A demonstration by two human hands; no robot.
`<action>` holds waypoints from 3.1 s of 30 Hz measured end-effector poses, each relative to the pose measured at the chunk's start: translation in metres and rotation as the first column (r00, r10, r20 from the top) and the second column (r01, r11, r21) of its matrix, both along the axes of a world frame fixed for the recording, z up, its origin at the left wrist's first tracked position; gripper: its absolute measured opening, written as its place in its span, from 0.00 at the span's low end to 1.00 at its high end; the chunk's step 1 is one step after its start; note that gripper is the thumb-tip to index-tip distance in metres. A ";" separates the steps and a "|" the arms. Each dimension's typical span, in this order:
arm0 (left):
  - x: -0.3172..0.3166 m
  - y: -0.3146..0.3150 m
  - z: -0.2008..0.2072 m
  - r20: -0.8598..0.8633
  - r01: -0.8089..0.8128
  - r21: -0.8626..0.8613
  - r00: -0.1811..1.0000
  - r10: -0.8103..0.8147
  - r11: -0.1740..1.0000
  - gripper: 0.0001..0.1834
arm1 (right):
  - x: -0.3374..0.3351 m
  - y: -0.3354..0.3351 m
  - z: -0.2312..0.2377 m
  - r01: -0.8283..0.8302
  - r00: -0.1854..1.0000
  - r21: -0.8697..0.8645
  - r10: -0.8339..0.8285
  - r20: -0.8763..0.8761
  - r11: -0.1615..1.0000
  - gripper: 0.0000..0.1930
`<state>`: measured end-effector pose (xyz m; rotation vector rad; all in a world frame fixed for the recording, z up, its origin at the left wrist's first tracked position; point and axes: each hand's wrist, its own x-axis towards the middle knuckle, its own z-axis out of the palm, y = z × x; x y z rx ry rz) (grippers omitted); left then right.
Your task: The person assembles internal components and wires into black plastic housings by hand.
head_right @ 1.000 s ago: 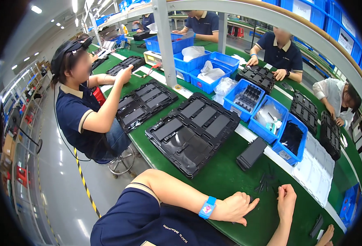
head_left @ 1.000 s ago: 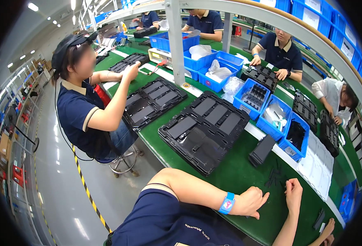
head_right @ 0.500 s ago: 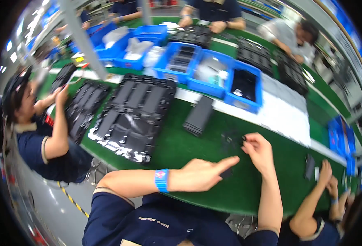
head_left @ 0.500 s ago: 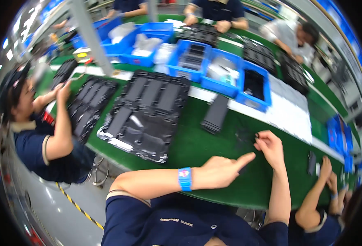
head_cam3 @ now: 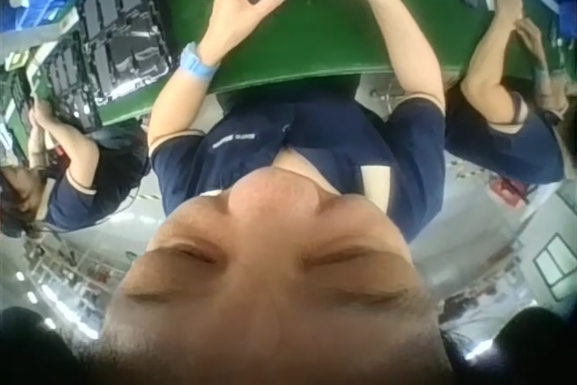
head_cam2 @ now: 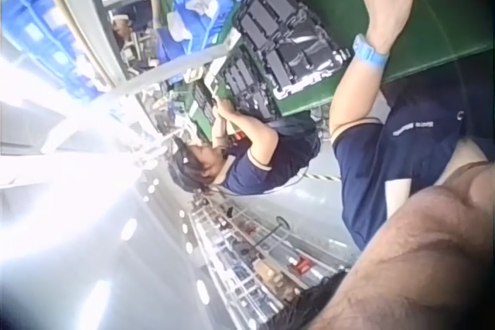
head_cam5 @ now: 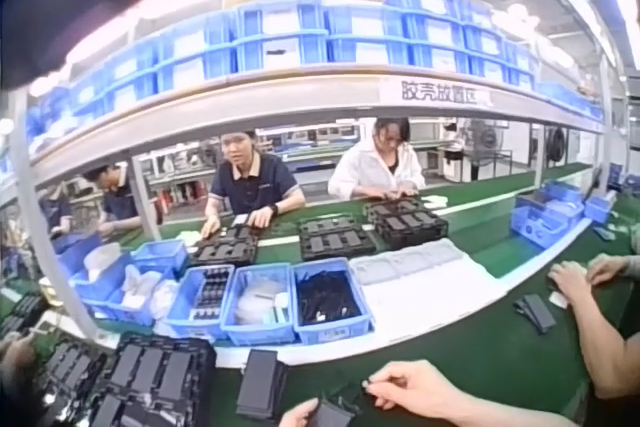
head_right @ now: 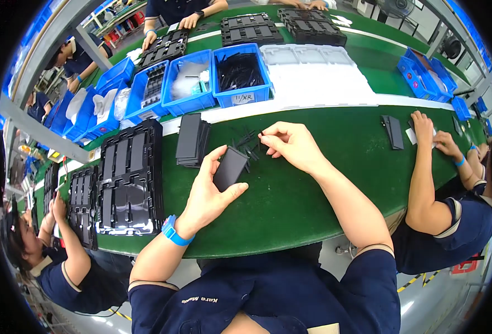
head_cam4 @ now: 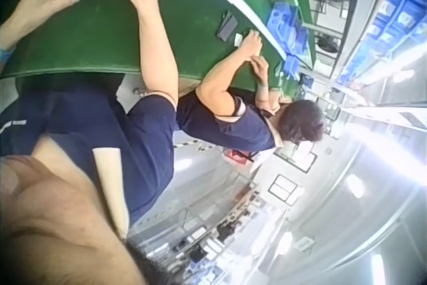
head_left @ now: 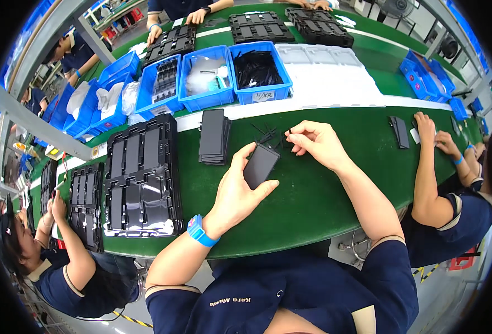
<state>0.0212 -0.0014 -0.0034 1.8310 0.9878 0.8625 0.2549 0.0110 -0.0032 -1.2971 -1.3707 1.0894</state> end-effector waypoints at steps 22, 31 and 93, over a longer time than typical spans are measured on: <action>0.003 0.001 -0.001 -0.249 0.045 0.482 0.965 0.087 0.875 0.37 | -0.028 -0.018 0.000 -0.158 0.981 -0.091 0.146 -0.129 0.983 0.08; 0.001 0.004 0.000 -0.210 0.053 0.513 0.975 0.066 0.857 0.37 | -0.026 -0.016 0.004 -0.250 0.943 -0.093 0.221 -0.248 0.964 0.08; -0.058 -0.018 0.073 -0.435 0.153 0.724 0.858 0.272 0.673 0.20 | 0.386 -0.067 -0.082 0.776 0.495 0.232 -0.795 0.352 0.586 0.07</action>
